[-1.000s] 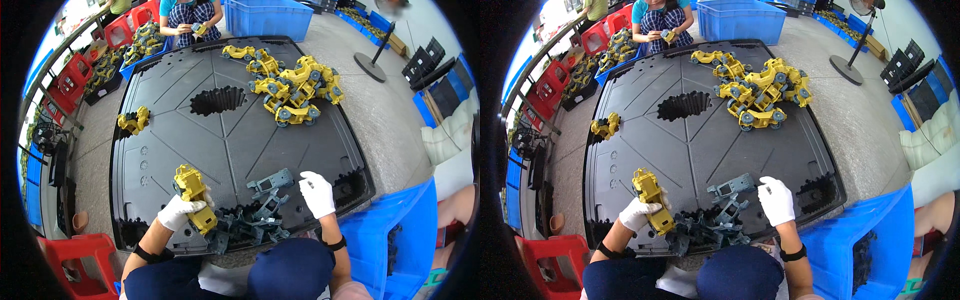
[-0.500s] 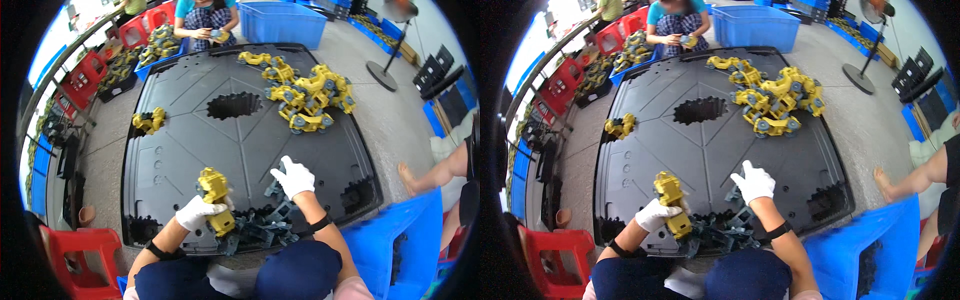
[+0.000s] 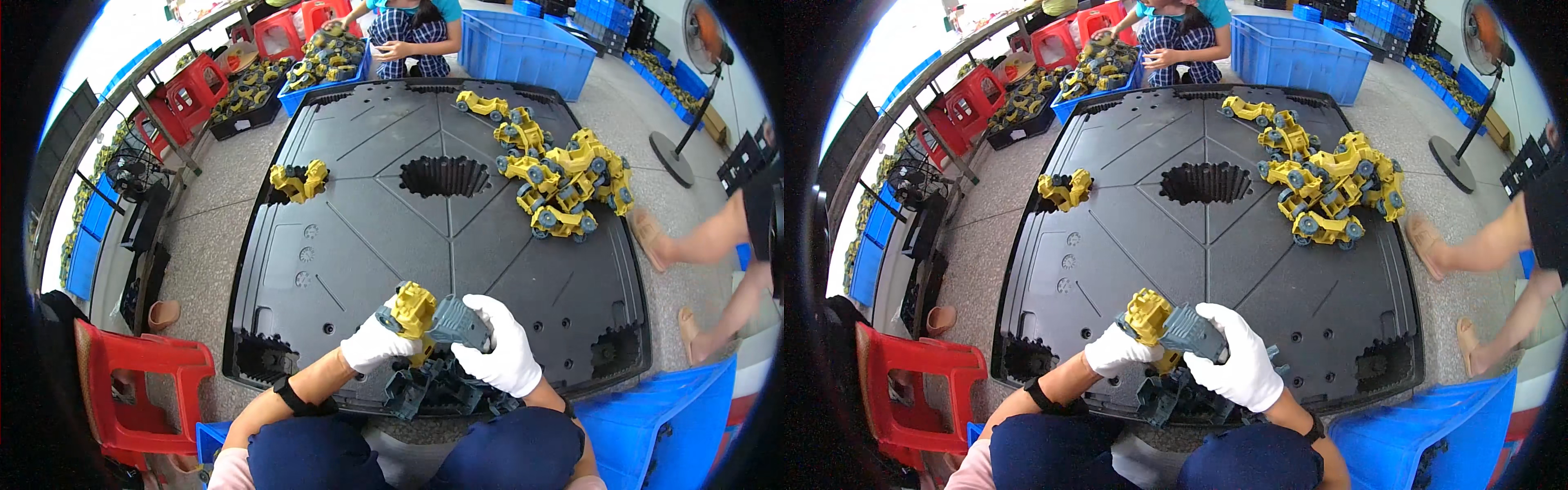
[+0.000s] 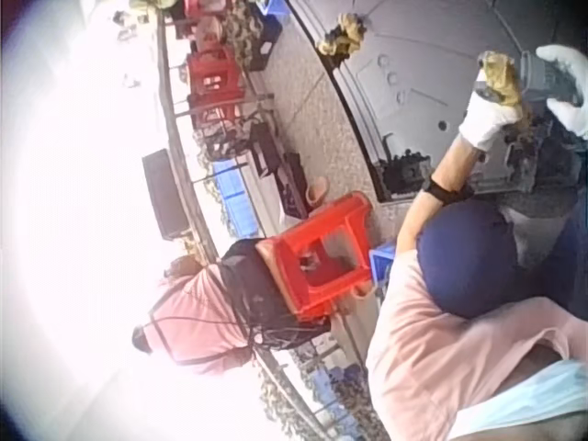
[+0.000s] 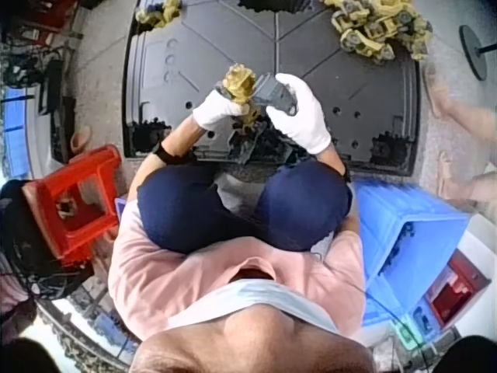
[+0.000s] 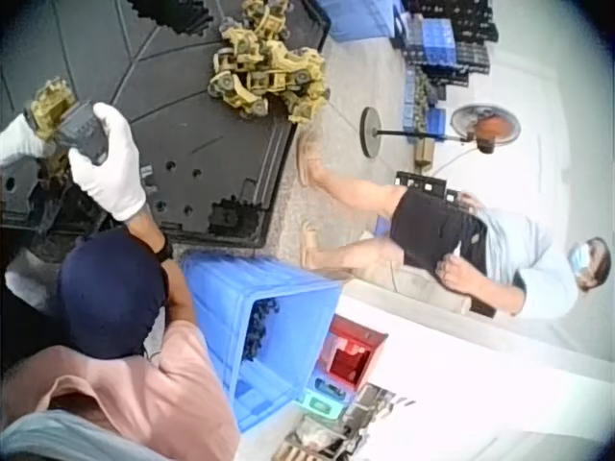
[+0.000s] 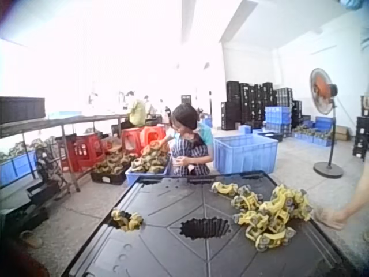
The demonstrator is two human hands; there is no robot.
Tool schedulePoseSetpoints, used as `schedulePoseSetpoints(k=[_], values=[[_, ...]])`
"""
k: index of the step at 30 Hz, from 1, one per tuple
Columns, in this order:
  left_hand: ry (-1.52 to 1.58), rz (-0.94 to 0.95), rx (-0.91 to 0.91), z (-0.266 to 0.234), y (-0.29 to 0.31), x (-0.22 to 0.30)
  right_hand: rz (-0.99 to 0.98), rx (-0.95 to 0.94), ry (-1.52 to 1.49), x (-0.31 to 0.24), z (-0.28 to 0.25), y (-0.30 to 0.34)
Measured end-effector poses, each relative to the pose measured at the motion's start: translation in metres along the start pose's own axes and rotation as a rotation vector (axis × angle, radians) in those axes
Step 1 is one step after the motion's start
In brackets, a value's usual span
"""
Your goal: The person assembles yellow and grey plastic components by hand, snapping them together and placing the finished units on a large black tray. The person repeatedly picks up parts, aligns them, and secures them before moving to the next unit.
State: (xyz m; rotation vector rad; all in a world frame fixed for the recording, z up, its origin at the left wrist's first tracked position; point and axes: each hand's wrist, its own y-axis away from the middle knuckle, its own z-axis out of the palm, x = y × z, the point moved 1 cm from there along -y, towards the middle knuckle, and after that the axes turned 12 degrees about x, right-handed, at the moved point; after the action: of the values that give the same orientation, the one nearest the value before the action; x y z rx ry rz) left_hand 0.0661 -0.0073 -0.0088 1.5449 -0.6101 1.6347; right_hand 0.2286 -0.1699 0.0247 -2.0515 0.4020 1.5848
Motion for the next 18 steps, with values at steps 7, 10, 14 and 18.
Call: schedulePoseSetpoints(k=[7,10,14,18], values=[[-0.252,0.202,-0.035,0.006,-0.012,-0.015,-0.173,0.081,0.262,-0.021,-0.004,0.001],[-0.214,0.180,-0.028,0.006,-0.009,-0.017,-0.196,0.060,0.309,-0.024,-0.006,0.002],[-0.131,0.118,0.019,0.016,-0.001,-0.006,-0.319,0.065,0.323,-0.019,-0.003,0.009],[-0.165,0.166,0.000,0.017,0.000,-0.014,-0.446,0.033,0.354,-0.018,0.003,0.010]])
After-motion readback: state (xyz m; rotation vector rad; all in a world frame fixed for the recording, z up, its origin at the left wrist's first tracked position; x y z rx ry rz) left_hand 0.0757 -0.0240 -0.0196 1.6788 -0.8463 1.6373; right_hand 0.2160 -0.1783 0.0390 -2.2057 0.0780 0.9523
